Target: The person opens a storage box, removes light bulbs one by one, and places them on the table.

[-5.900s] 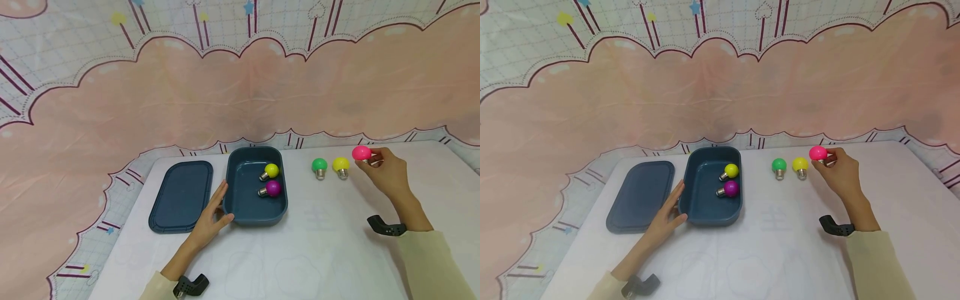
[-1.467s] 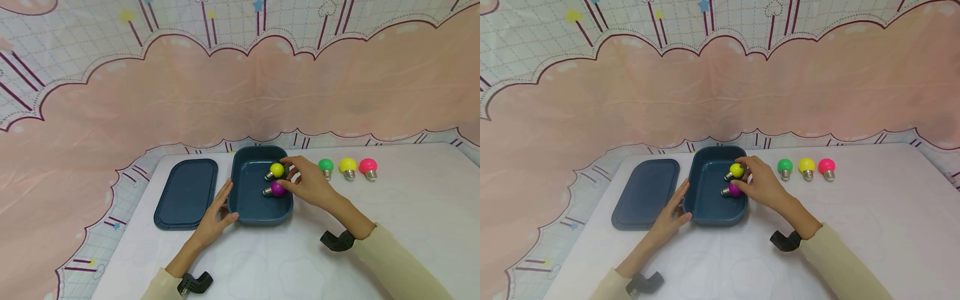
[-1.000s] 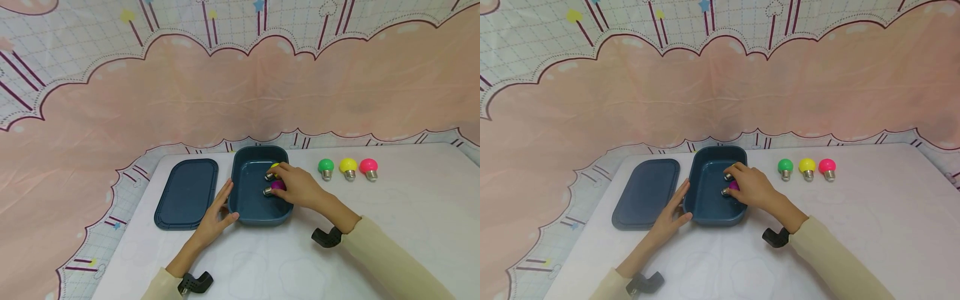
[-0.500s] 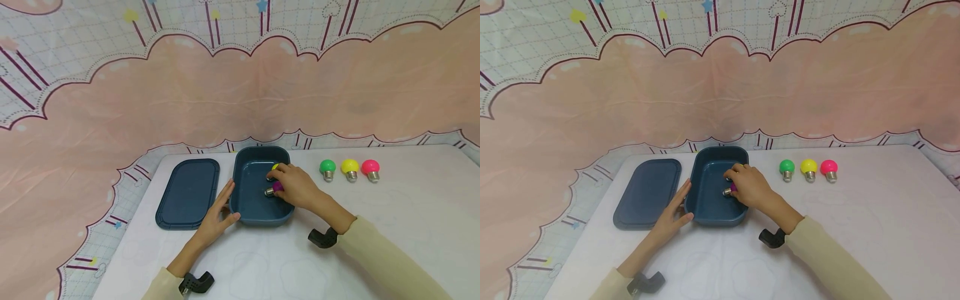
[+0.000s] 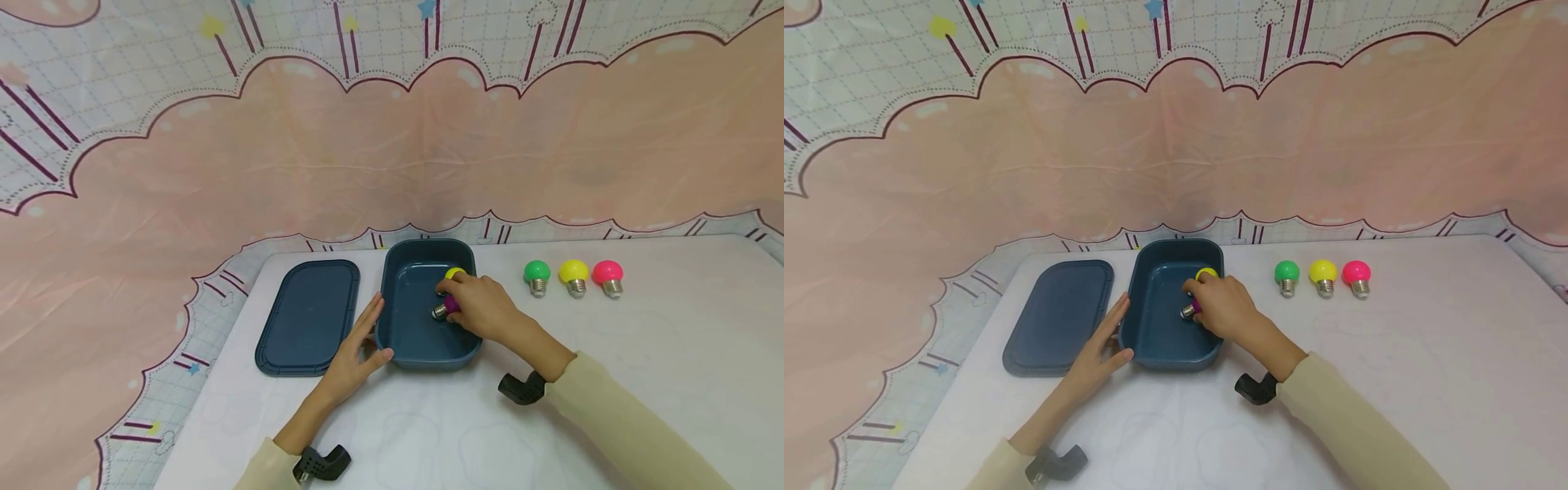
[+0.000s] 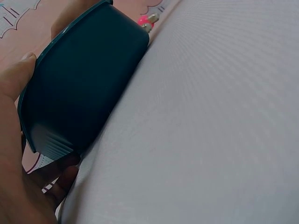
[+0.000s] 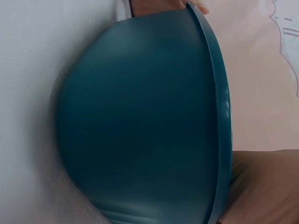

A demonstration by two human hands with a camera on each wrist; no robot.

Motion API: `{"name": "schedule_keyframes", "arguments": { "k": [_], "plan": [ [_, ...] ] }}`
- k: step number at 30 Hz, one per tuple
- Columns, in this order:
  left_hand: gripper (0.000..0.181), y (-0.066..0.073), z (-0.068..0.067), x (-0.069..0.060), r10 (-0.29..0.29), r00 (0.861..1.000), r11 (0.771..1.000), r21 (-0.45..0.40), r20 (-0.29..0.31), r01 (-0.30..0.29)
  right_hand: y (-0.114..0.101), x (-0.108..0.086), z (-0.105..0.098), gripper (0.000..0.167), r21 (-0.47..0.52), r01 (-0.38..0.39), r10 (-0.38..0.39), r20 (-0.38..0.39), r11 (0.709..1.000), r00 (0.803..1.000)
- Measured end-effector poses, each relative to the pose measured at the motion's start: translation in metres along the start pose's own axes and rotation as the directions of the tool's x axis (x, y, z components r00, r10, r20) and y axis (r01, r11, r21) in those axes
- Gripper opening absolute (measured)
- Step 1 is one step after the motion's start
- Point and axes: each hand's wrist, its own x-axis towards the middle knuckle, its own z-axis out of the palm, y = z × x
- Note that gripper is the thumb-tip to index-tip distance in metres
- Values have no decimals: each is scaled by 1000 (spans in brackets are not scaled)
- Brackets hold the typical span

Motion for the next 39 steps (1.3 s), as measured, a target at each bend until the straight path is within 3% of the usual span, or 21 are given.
{"name": "schedule_keyframes", "arguments": {
  "k": [7, 14, 19, 23, 26, 32, 39],
  "plan": [
    [73, -4, 0, 0, 23, 1000, 1000, -5, -5, -23, 2, 3, 1, 39, -16, 64, -64, -16, 998, 998],
    [75, -38, 4, -2, 55, 998, 998, 11, -11, -55, 2, 10, 3, 28, 63, 129, -129, -11, 990, 992],
    [74, -45, 4, -2, 54, 998, 998, -6, -8, -54, 1, 13, 7, 25, 110, 177, -180, 16, 978, 984],
    [75, -42, 4, -3, 44, 999, 999, 3, -4, -44, 1, 14, 11, 28, 110, 232, -235, 11, 966, 972],
    [75, -32, 3, -2, 36, 999, 999, 1, -3, -36, 0, 16, 13, 34, 122, 235, -239, 13, 964, 971],
    [72, -6, 0, 0, 22, 1000, 1000, -15, 5, -22, -4, 18, 17, 48, 169, 157, -168, 55, 973, 984],
    [72, -2, -1, 0, 6, 1000, 1000, -16, 12, -5, -14, 23, 19, 58, 171, 59, -80, 118, 984, 990]
  ]
}}
